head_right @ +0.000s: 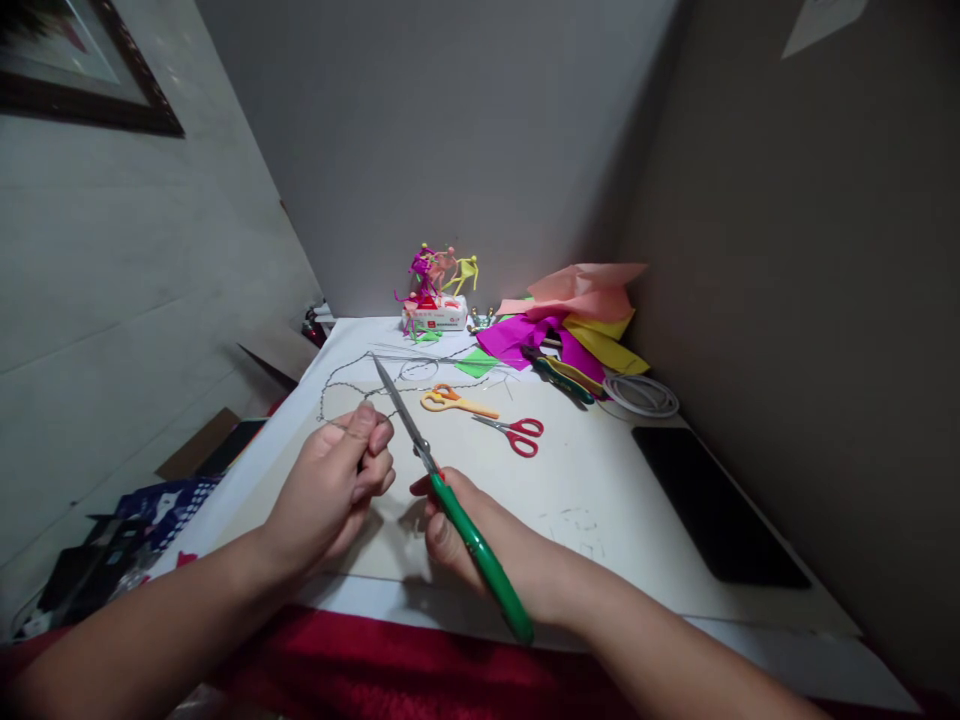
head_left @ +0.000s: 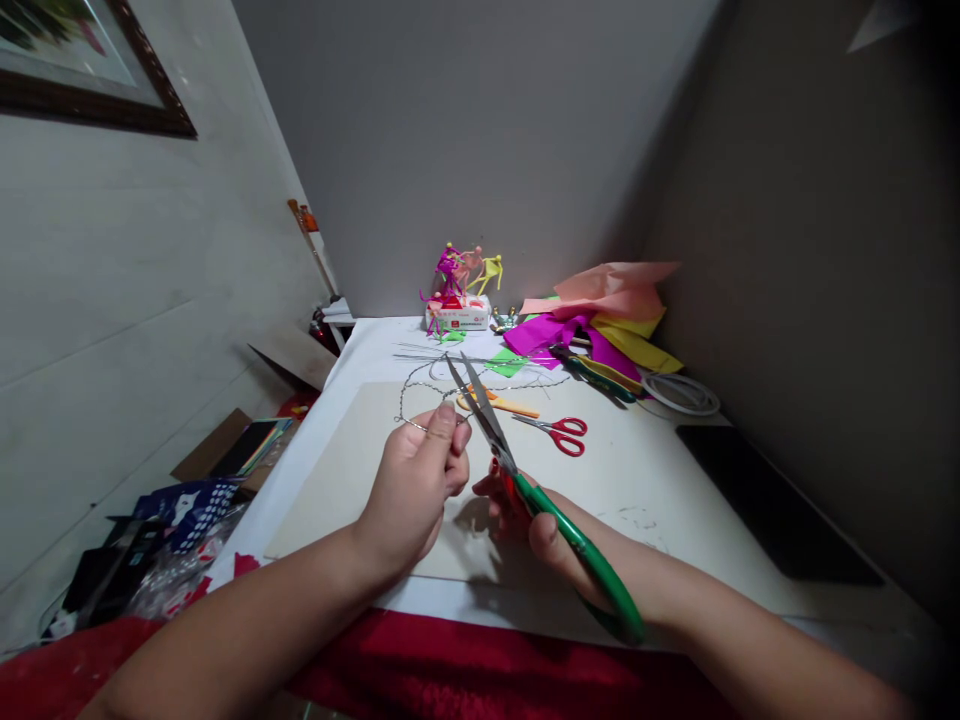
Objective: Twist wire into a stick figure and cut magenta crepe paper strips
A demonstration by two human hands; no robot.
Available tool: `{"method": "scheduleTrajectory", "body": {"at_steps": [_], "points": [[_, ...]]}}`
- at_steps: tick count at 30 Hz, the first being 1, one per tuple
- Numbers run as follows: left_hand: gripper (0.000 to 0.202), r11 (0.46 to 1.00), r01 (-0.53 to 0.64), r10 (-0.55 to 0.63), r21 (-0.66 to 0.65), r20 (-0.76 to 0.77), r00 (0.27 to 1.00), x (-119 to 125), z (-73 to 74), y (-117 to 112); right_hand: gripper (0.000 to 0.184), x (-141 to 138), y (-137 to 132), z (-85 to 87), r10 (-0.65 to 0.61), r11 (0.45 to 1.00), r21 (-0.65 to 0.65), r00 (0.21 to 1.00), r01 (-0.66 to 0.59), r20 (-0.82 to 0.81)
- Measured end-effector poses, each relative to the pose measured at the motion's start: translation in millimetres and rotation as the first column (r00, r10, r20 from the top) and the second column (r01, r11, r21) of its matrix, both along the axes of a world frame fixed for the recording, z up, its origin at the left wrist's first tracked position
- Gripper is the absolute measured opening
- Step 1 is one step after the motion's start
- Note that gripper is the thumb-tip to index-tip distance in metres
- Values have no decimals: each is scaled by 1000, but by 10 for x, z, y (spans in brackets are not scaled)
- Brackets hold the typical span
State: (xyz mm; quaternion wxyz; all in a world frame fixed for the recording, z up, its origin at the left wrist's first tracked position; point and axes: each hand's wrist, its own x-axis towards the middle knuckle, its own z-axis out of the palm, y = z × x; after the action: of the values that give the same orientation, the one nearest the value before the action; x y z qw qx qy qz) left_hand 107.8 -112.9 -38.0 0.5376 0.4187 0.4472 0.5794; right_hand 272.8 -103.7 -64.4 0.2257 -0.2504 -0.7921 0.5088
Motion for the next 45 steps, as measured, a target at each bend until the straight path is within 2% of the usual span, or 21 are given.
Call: {"method": "scheduleTrajectory", "body": {"at_steps": [4, 10, 14, 20, 25, 30, 37, 45], "points": [[41, 1000, 5, -5, 2, 10, 1000, 0, -2, 1, 69, 28, 22, -19, 35, 999, -16, 999, -35, 11], [42, 1000, 3, -3, 7, 12, 1000, 1, -4, 15, 65, 32, 33, -24, 21, 999, 35, 1000, -21, 11], [42, 1000, 5, -5, 5, 15, 1000, 2, 1, 12, 66, 29, 36, -42, 3, 1000, 18, 1000, -3, -10], [41, 1000, 18, -18, -3, 23, 1000, 2, 3, 7, 70, 1, 51, -130, 2, 997, -75, 999, -5, -46], [42, 1000, 17, -17, -7, 4, 1000, 3, -5, 7, 56, -78, 30, -142, -140, 968, -220, 987, 120, -80], [42, 999, 40, -39, -24, 24, 999, 2, 1, 7, 54, -105, -6, -57, -195, 968, -165, 981, 191, -12], [41, 995, 84, -78, -56, 100, 992, -12, 15, 22, 54, -123, -4, -90, -233, 965, -127, 972, 231, 0], [39, 993, 108, -99, -51, 147, 984, -24, 13, 33, 41, -141, -11, -73, -248, 957, -152, 969, 248, 23]]}}
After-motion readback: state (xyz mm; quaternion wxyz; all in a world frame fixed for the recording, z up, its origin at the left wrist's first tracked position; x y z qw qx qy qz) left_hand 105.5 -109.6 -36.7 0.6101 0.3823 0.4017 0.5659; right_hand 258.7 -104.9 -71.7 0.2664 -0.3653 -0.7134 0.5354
